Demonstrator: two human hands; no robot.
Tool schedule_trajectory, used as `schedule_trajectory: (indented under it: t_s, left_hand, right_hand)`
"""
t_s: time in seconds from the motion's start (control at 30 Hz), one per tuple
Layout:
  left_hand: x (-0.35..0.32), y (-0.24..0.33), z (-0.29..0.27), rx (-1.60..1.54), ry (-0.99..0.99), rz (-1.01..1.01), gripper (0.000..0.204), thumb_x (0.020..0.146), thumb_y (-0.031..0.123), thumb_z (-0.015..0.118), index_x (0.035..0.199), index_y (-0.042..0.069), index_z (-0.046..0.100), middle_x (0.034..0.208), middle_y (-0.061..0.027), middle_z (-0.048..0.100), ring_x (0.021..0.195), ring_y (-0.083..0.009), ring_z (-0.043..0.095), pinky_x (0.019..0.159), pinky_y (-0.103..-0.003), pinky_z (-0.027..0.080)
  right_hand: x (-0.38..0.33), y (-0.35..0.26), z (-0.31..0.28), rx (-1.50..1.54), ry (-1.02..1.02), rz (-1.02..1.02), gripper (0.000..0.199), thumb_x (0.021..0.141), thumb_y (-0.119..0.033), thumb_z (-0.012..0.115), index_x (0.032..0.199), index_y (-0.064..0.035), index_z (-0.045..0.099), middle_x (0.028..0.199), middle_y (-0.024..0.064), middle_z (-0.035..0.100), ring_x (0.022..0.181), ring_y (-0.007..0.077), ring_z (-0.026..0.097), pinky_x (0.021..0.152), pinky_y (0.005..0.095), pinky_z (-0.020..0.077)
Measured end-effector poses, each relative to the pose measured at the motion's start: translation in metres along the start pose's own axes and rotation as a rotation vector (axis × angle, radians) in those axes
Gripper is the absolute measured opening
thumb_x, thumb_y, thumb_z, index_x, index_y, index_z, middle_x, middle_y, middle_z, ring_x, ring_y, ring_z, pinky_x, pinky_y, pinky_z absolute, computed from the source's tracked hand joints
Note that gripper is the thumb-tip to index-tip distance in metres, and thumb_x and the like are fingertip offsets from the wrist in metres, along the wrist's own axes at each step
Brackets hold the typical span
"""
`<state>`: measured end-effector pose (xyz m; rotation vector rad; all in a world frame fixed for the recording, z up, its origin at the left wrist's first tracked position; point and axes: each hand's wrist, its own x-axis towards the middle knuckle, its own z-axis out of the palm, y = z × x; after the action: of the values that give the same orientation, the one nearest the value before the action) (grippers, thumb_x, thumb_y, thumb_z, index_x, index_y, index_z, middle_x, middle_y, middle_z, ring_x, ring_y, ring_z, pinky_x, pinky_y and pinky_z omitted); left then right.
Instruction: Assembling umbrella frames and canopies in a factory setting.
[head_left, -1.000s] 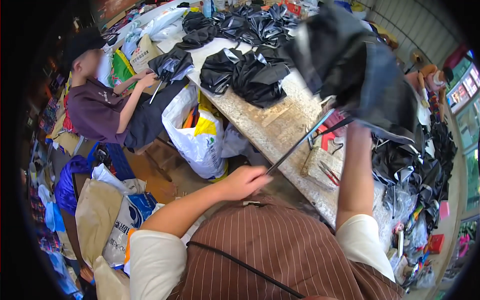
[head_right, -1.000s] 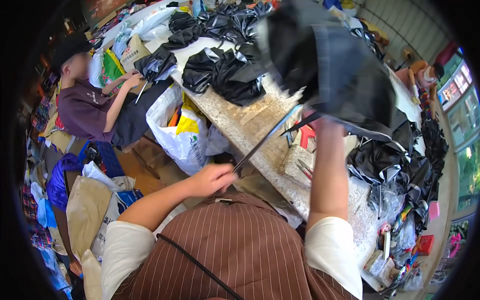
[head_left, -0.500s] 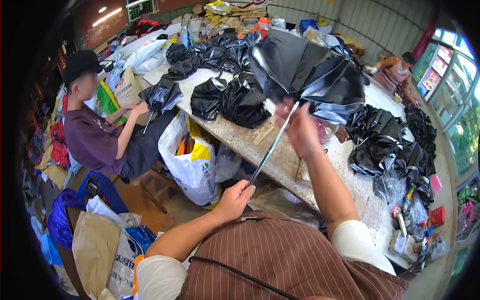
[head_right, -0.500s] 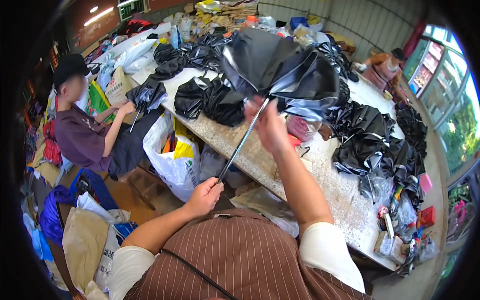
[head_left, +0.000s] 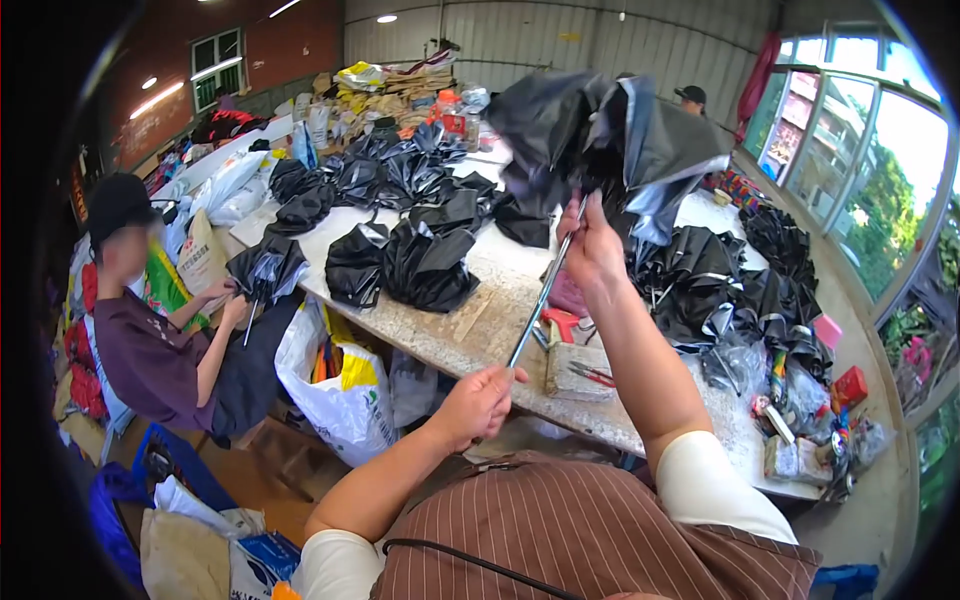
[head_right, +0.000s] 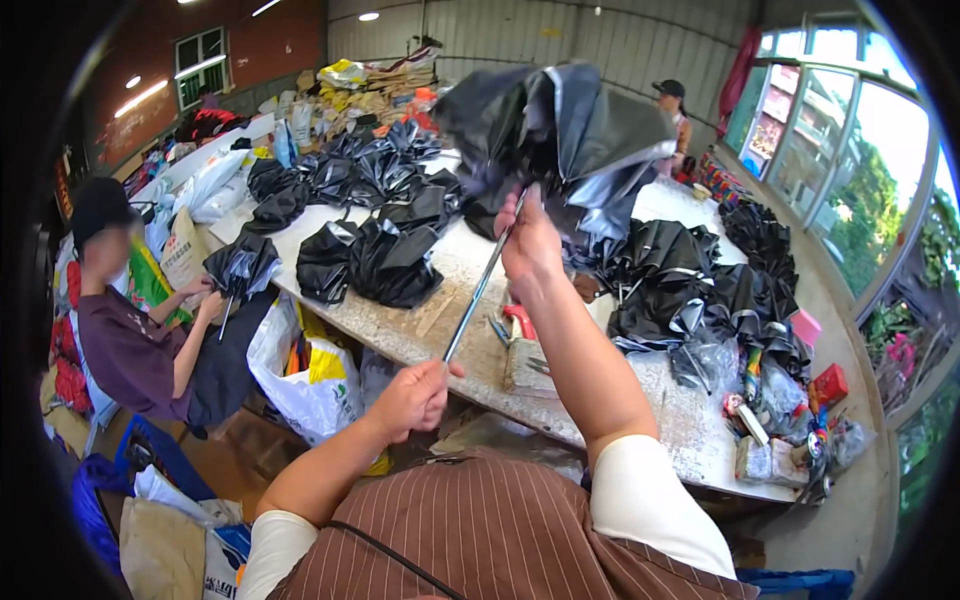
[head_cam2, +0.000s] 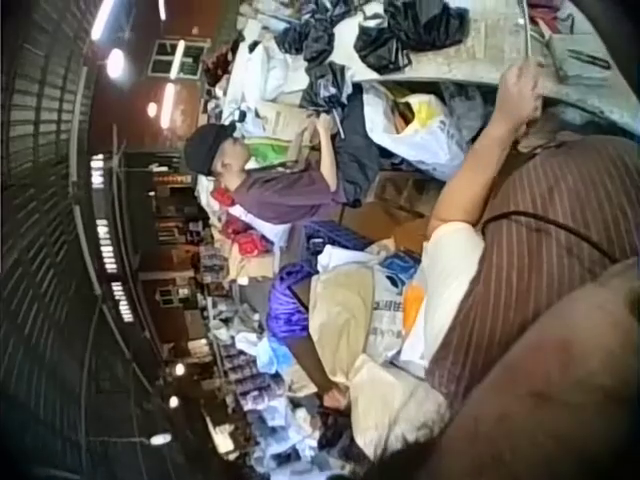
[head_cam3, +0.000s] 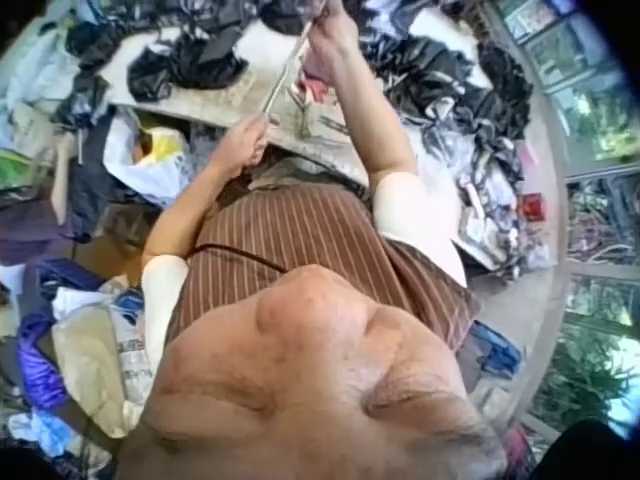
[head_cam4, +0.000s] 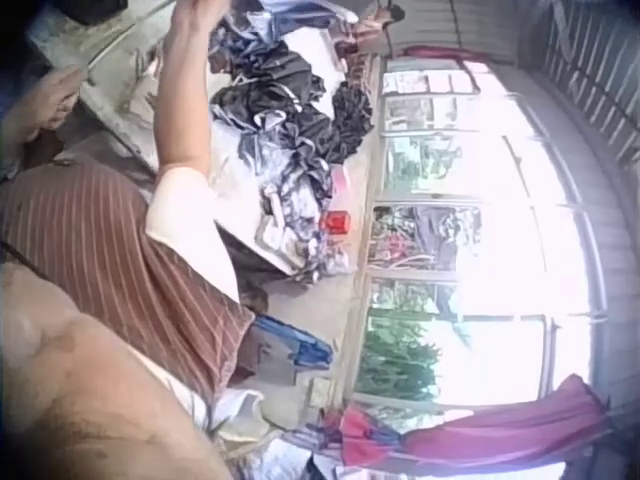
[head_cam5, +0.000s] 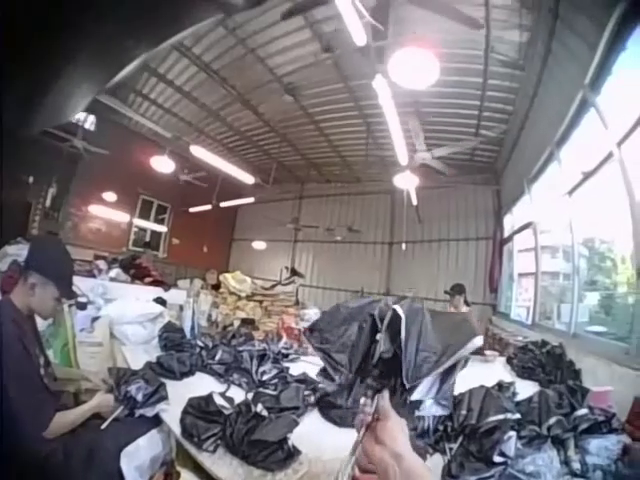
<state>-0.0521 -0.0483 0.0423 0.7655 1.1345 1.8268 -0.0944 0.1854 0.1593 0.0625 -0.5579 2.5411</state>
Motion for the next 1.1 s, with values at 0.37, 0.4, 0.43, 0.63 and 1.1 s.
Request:
schedule_trajectory:
  t_s: [0.37,0.4,0.43,0.63,1.1]
  left_hand:
    - [0.029,0.073,0.073,-0.431,-0.403,-0.079,0.021,0.095,0.026,0.042,0.105,0.011,0.053,0.051,0.0055,0.03,0.04,-0.0041,0.022,0.036,-0.019,0.018]
    - [0.029,0.075,0.073,-0.636,-0.552,-0.151,0.021,0.095,0.025,0.042,0.105,0.011,0.053,0.051,0.0055,0.03,0.04,-0.0042,0.023,0.036,-0.019,0.018]
    - [0.029,0.076,0.074,-0.633,-0.558,-0.154,0.021,0.095,0.025,0.042,0.105,0.011,0.053,0.051,0.0055,0.03,0.04,-0.0042,0.023,0.036,-0.019,0.018]
    - [0.035,0.069,0.068,-0.507,-0.489,-0.126,0.021,0.095,0.021,0.041,0.106,0.01,0.054,0.051,0.006,0.03,0.04,-0.0043,0.021,0.036,-0.02,0.018]
    - [0.056,0.024,0.028,0.636,0.249,0.766,0.021,0.094,0.018,0.044,0.11,0.007,0.053,0.057,0.0052,0.033,0.041,-0.0031,0.023,0.035,-0.018,0.018]
  right_hand:
    - [-0.021,-0.065,0.109,-0.021,-0.366,-0.124,0.02,0.092,-0.017,0.051,0.102,-0.0002,0.049,0.091,0.0095,0.053,0.068,0.0106,0.048,0.051,0.0164,0.0398]
    - [-0.025,-0.064,0.115,-0.008,-0.356,-0.133,0.02,0.092,-0.017,0.051,0.102,0.0002,0.049,0.092,0.0099,0.053,0.069,0.011,0.049,0.052,0.0168,0.0406]
    - [-0.025,-0.067,0.115,-0.01,-0.357,-0.14,0.02,0.092,-0.017,0.051,0.102,0.0002,0.049,0.092,0.0099,0.053,0.069,0.011,0.049,0.052,0.0168,0.0406]
    - [-0.013,-0.077,0.109,-0.15,-0.478,-0.133,0.019,0.092,-0.014,0.048,0.103,0.0015,0.05,0.094,0.012,0.056,0.071,0.0131,0.053,0.055,0.0194,0.0437]
    - [-0.073,-0.074,0.084,-2.123,-0.078,-0.943,0.018,0.087,-0.018,0.054,0.081,-0.0024,0.061,0.067,0.0038,0.06,0.048,0.0138,0.05,0.051,0.025,0.0432]
